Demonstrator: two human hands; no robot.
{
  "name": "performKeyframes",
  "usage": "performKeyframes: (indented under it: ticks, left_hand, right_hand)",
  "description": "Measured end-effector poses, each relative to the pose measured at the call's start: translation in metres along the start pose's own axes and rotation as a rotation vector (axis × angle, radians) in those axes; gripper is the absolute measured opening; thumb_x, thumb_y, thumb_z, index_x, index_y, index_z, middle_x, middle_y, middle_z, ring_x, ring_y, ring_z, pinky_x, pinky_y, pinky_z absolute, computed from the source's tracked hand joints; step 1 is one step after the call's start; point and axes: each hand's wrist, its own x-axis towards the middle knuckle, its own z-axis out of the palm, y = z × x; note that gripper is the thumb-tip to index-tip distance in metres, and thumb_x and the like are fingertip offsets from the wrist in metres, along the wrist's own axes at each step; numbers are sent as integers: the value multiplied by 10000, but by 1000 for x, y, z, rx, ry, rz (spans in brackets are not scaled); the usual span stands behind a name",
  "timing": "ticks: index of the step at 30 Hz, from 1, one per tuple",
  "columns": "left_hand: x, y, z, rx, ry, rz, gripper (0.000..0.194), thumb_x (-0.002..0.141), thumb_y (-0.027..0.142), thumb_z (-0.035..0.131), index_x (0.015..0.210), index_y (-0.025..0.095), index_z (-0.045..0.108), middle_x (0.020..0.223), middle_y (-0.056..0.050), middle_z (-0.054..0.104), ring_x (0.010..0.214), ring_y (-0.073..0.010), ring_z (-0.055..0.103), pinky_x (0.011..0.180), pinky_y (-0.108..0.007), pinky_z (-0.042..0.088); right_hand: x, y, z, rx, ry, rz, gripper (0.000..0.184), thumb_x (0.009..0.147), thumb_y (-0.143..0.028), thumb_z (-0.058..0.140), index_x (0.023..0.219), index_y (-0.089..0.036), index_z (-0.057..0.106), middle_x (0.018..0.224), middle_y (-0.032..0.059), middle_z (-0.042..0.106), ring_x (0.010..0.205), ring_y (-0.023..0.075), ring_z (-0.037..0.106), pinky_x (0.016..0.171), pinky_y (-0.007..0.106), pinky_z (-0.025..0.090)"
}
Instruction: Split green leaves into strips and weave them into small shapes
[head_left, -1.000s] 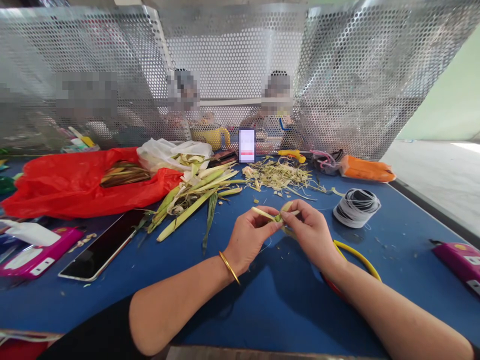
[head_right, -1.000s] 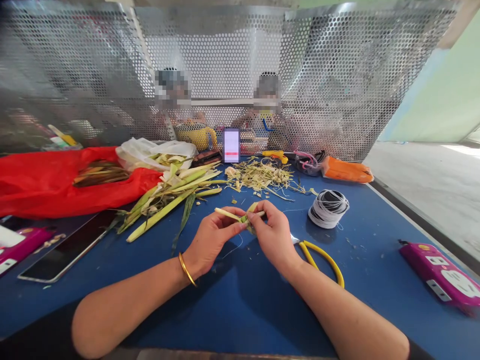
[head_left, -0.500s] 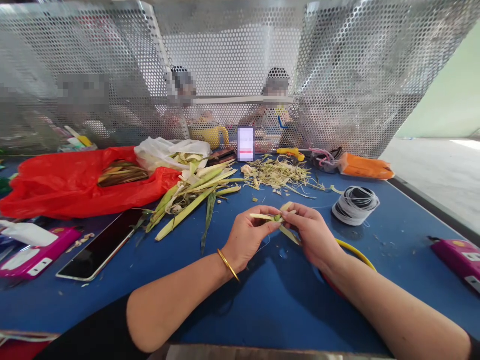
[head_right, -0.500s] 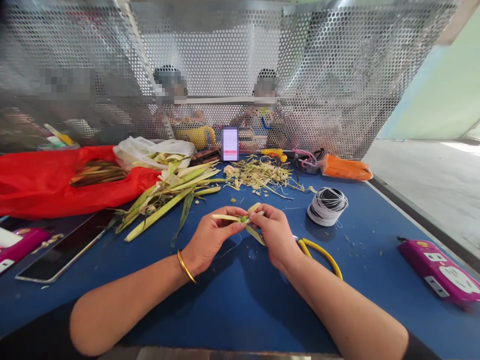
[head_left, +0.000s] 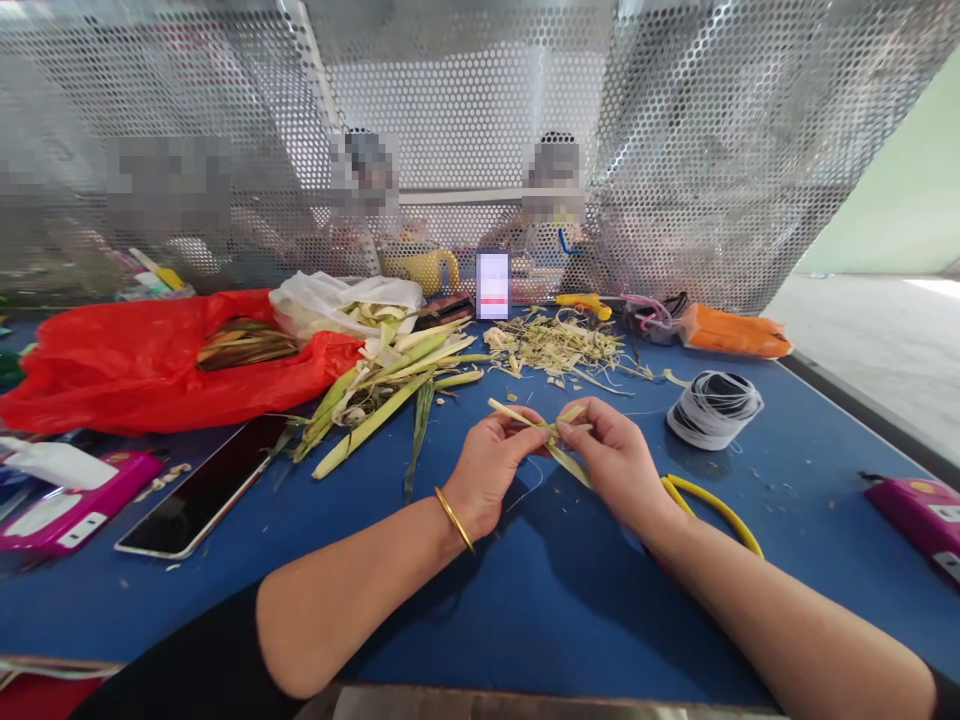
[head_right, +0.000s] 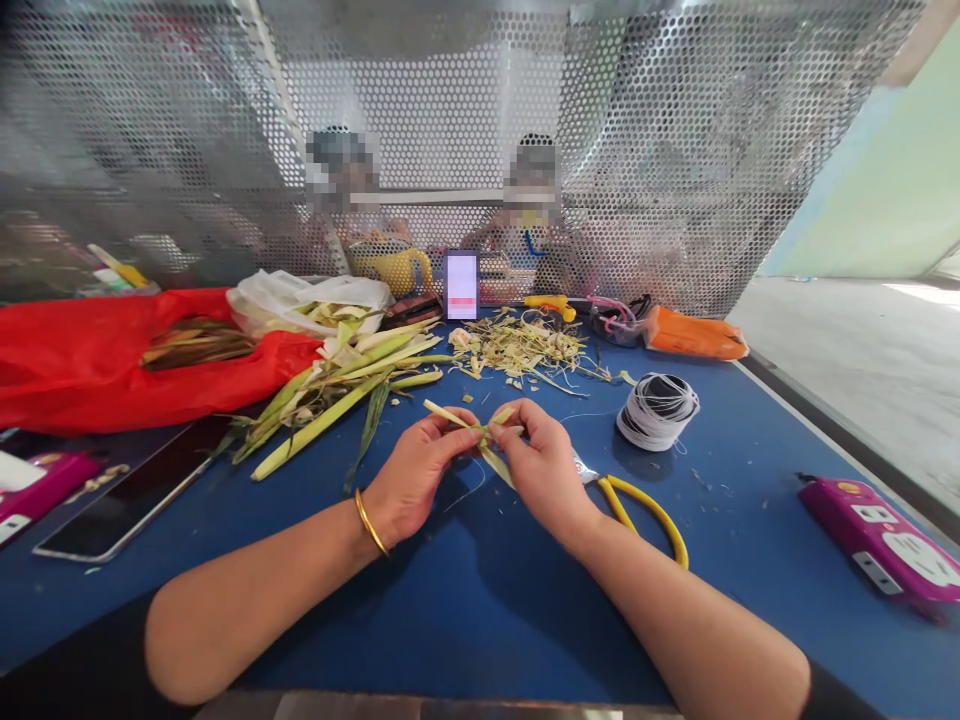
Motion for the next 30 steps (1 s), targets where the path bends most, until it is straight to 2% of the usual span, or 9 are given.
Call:
performKeyframes:
  ticks: [3, 7, 11, 15, 19, 23, 25, 30]
  left_hand:
    - [2, 2, -3, 35, 26, -8, 185, 601, 179, 737, 723, 151, 601, 639, 36, 596, 626, -94, 562, 661, -223, 436]
    - [3, 6, -7, 135, 15, 14, 166, 602, 152, 719, 731, 154, 614, 619, 39, 596, 621, -94, 556, 641, -213, 430]
    - [4, 7, -10, 233, -19, 29, 101, 624, 131, 686, 697, 153, 620, 601, 36, 596, 608, -92, 548, 626, -210, 422]
    - [4, 8, -11, 226, -78, 7, 66, 647, 131, 674, 695, 151, 632, 611, 22, 607, 605, -102, 565, 642, -226, 446]
    - [5, 11, -14, 149, -165, -78, 130, 660, 222, 726, 757, 149, 681, 684, -19, 658, 645, -128, 598, 679, -254, 473]
    - [8, 15, -18, 116, -321, -133, 225, 726, 364, 677, 701, 143, 713, 748, -80, 695, 724, -178, 632, 750, -307, 494]
    - [8, 15, -20, 139, -321, -152, 224, 707, 367, 691, 668, 149, 713, 727, -75, 690, 673, -171, 623, 747, -317, 499]
    - [8, 13, -19, 238, -225, -149, 160, 651, 310, 726, 620, 156, 697, 648, -44, 663, 596, -143, 589, 685, -282, 486]
  right_hand:
    - [2, 1, -5, -193, -91, -79, 62, 832, -262, 527, 823, -202, 541, 715, -17, 580, 673, 139, 535, 632, 263, 412]
    - [4, -1, -14, -351, -203, -203, 218, 850, -221, 547, 1068, -223, 557, 880, 12, 637, 805, 157, 597, 740, 283, 450]
    - [5, -5, -18, -457, -260, -228, 97, 856, -216, 564, 875, -218, 659, 786, 3, 639, 698, 140, 591, 647, 253, 440]
    - [5, -8, -20, -482, -278, -249, 125, 838, -160, 561, 797, -206, 670, 765, 0, 633, 647, 123, 580, 617, 238, 432]
    - [5, -11, -21, -476, -258, -298, 153, 850, -153, 529, 775, -199, 655, 748, 7, 627, 645, 128, 580, 616, 240, 437]
    - [3, -15, -22, -519, -231, -372, 177, 866, -148, 489, 765, -197, 627, 759, 25, 617, 699, 148, 580, 650, 258, 438]
    - [3, -15, -21, -544, -241, -401, 177, 872, -148, 472, 781, -196, 616, 769, 31, 606, 706, 151, 574, 646, 260, 436]
    - [2, -12, -21, -634, -285, -493, 187, 884, -128, 435, 815, -192, 597, 777, 35, 589, 714, 151, 563, 648, 254, 427]
